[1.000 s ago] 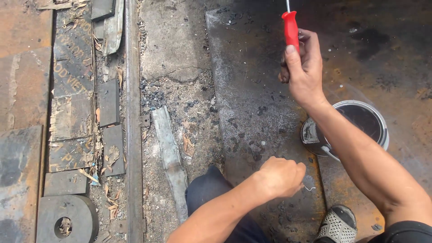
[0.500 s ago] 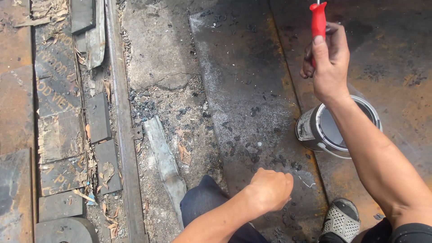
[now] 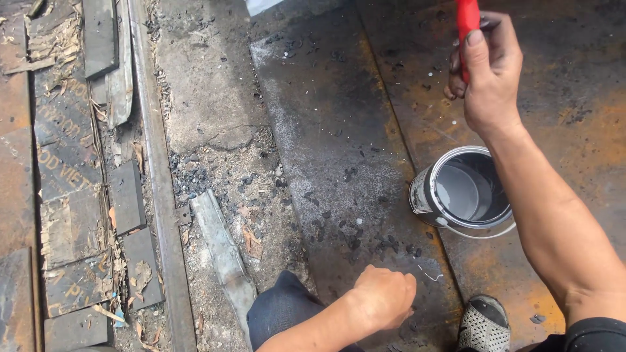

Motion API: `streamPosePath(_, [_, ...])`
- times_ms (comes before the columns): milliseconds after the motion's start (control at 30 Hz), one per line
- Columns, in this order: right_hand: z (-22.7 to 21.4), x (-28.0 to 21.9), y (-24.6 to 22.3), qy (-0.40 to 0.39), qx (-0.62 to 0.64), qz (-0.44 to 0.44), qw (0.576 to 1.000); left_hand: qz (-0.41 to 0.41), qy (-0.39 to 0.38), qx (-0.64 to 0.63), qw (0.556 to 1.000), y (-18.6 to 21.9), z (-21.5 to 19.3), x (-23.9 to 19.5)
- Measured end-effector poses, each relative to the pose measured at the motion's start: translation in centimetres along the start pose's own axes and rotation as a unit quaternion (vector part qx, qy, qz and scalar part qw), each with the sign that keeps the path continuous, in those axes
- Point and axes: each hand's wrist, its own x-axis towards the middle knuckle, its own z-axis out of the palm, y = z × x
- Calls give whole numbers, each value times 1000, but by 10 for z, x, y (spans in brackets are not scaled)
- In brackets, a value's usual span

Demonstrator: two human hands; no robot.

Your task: Painting the surfaces and edges of large metal structures using a hand roller and paint bucket.

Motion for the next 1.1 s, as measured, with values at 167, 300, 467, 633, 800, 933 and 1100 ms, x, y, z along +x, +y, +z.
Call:
streamPosePath(167, [-21, 15, -5, 27, -7, 3, 1000, -14, -8, 27, 1000, -4, 3, 12])
streamPosePath(300, [-41, 9, 10, 47, 16, 0, 999, 5, -20, 2, 1000, -8, 4, 20])
streamPosePath(467, [-59, 23, 1, 79, 21, 3, 997, -17, -26, 14, 999, -5, -8, 23])
streamPosePath(633, [-77, 22, 2, 86, -4, -3, 996, -9, -49, 10, 999, -11, -20, 26])
streamPosePath(800, [-87, 28, -1, 95, 34, -8, 995, -18, -52, 3, 998, -7, -26, 27])
streamPosePath(933, [-119, 41, 3, 90, 5, 4, 996, -30, -57, 10, 998, -10, -33, 29])
streamPosePath(1100, [-179, 42, 13, 108, -25, 11, 994, -34, -8, 13, 999, -7, -33, 20])
